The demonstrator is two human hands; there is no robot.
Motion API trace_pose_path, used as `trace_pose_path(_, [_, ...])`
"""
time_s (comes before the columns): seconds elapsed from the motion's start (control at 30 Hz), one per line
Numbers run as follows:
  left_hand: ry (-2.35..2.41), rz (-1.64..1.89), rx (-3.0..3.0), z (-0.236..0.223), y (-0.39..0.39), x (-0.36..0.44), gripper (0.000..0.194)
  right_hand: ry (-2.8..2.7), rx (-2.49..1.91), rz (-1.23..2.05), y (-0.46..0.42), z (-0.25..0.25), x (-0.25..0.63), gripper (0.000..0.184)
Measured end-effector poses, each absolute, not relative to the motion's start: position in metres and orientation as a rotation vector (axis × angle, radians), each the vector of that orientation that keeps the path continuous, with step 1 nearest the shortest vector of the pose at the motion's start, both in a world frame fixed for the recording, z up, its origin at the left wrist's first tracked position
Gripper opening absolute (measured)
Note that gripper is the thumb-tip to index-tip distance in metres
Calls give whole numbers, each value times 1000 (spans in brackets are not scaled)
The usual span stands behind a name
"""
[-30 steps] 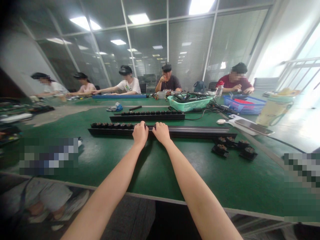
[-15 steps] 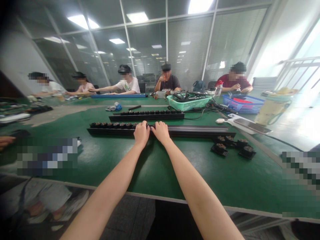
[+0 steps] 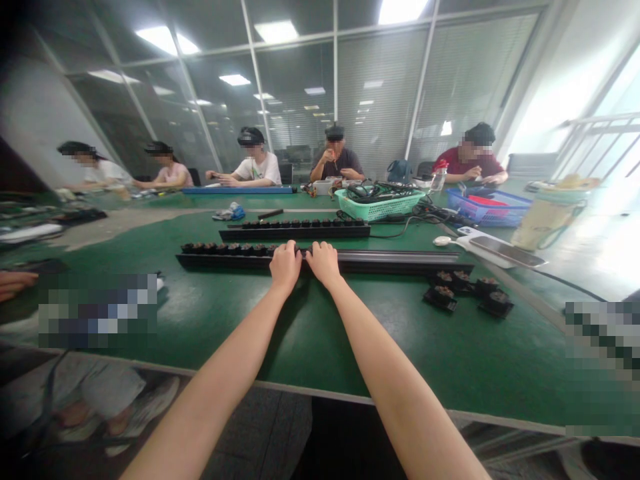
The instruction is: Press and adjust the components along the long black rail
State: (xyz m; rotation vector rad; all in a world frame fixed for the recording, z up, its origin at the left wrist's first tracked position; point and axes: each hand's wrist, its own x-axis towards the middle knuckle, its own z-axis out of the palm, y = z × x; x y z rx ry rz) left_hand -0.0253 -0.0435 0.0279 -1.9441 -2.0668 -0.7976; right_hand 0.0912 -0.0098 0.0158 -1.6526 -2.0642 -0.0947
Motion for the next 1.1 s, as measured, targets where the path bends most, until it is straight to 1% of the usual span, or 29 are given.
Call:
trace_pose_path(0.5, [-2040, -803, -1934, 26, -43, -25, 26, -2027, -1606, -165, -1, 5, 94, 29])
trace_pose_path(1.1, [-2004, -735, -1923, 24, -42, -27, 27, -1998, -1608, -151, -6, 7, 93, 28])
